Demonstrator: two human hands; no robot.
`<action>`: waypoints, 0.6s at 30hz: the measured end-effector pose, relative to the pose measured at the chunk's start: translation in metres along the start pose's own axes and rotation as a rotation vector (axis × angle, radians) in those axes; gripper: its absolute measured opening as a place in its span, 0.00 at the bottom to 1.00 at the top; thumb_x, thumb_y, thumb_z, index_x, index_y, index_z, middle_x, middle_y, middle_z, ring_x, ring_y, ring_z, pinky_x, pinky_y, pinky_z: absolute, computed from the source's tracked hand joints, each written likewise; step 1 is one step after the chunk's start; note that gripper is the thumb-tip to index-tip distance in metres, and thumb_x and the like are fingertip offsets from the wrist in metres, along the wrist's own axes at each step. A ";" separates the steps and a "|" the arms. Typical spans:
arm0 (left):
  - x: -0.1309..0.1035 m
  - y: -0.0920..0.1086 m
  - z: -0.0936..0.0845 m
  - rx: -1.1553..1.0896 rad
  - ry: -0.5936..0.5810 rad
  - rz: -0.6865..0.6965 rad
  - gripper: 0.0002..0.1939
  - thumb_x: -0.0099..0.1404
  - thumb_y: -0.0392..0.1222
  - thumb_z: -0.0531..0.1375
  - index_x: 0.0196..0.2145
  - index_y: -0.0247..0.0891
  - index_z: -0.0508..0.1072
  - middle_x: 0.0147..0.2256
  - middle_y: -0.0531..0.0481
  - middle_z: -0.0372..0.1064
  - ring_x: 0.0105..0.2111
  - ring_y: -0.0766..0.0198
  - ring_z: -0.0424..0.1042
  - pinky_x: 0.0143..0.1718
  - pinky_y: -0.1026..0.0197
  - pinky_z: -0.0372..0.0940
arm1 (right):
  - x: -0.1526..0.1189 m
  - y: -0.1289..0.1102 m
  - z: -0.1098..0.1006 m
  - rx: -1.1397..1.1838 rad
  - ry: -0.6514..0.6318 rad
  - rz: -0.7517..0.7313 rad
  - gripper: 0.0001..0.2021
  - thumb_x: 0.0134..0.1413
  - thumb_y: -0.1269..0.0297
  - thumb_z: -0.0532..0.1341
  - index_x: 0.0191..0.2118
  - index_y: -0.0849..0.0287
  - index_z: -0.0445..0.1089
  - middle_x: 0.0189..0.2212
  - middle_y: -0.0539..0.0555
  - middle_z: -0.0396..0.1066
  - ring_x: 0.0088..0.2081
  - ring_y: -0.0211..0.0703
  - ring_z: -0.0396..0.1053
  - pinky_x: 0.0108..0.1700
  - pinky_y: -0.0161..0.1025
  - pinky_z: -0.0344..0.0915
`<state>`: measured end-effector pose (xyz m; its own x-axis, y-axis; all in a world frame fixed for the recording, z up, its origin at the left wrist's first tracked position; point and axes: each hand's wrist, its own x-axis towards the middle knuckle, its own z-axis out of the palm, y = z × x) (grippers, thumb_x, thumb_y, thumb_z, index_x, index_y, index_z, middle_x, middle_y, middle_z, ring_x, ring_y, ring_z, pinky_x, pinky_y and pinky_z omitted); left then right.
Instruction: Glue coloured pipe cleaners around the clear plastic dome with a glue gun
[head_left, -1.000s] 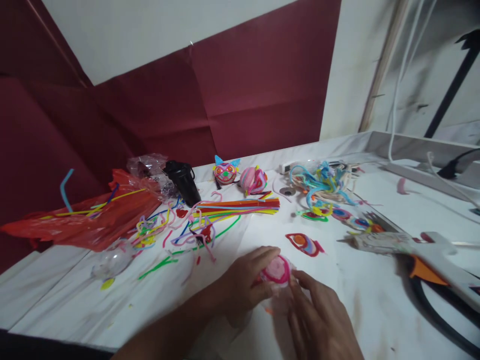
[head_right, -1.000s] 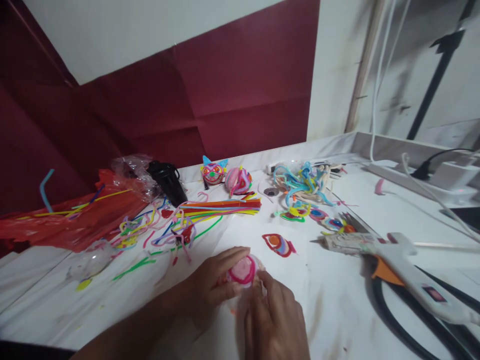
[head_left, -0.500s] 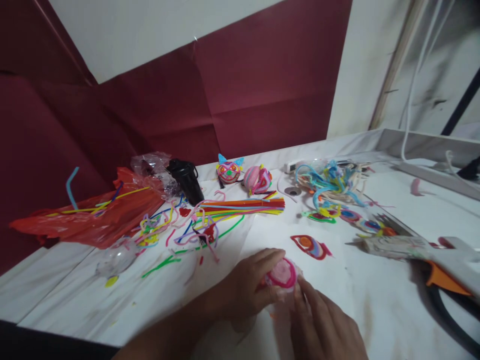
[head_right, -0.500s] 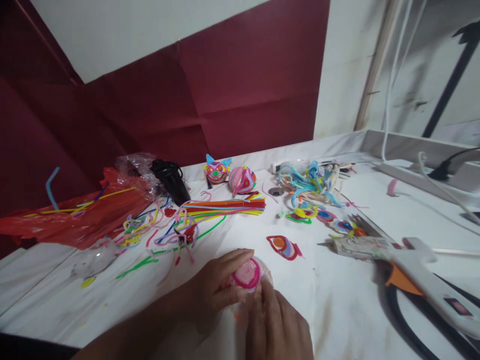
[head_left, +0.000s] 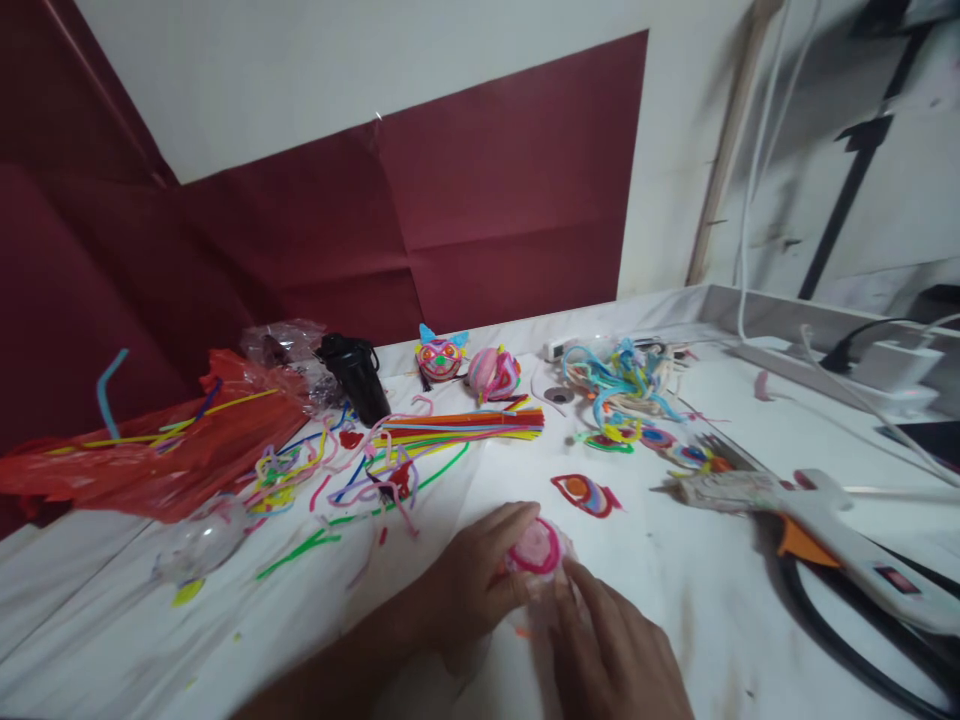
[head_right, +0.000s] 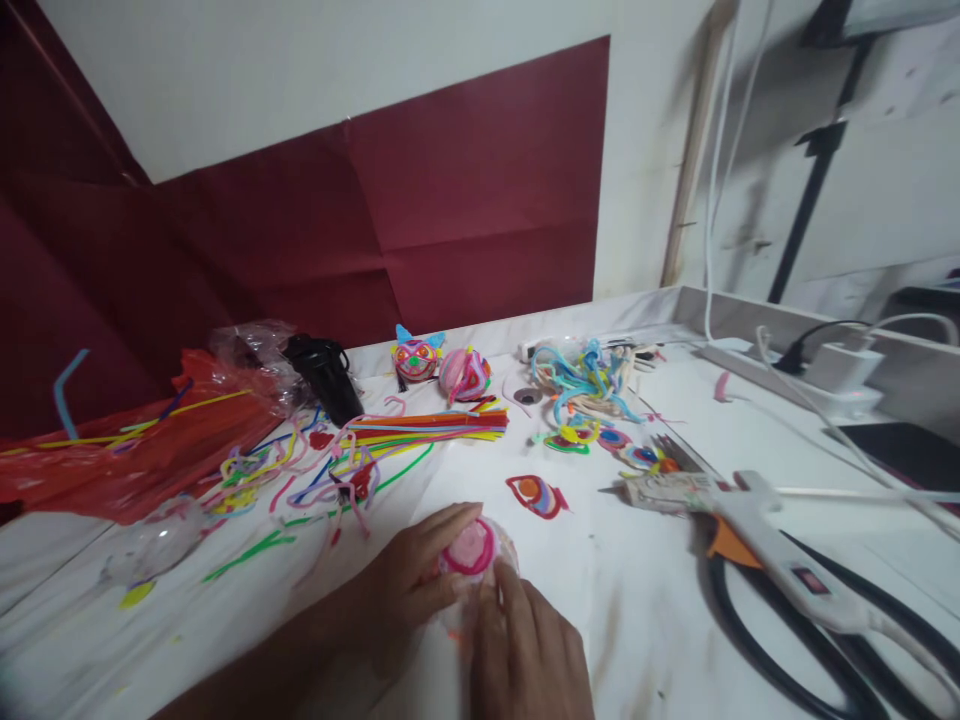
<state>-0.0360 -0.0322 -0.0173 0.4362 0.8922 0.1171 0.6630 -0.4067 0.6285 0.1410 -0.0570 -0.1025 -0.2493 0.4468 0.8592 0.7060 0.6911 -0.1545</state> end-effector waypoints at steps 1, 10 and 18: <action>0.000 -0.002 0.001 -0.001 0.007 0.007 0.33 0.63 0.46 0.56 0.64 0.35 0.57 0.64 0.42 0.54 0.64 0.53 0.55 0.65 0.52 0.50 | 0.001 -0.002 -0.001 -0.032 -0.015 0.015 0.36 0.56 0.72 0.50 0.69 0.61 0.38 0.47 0.71 0.71 0.43 0.66 0.72 0.32 0.56 0.72; 0.001 -0.009 0.003 -0.016 0.044 0.044 0.33 0.65 0.48 0.56 0.64 0.35 0.55 0.63 0.41 0.55 0.63 0.53 0.55 0.65 0.50 0.51 | 0.015 -0.006 -0.024 -0.009 -0.035 -0.019 0.33 0.57 0.73 0.53 0.68 0.65 0.44 0.49 0.69 0.69 0.46 0.58 0.69 0.38 0.51 0.72; 0.004 0.001 -0.002 -0.091 0.045 0.015 0.39 0.62 0.59 0.57 0.64 0.35 0.55 0.64 0.41 0.53 0.64 0.51 0.54 0.65 0.52 0.49 | 0.024 -0.015 -0.042 0.146 -0.106 0.069 0.20 0.59 0.75 0.55 0.57 0.69 0.61 0.50 0.72 0.67 0.48 0.58 0.67 0.40 0.54 0.69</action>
<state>-0.0350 -0.0282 -0.0144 0.4168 0.8948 0.1604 0.5974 -0.4026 0.6936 0.1525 -0.0800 -0.0590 -0.2775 0.5479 0.7891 0.6218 0.7286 -0.2872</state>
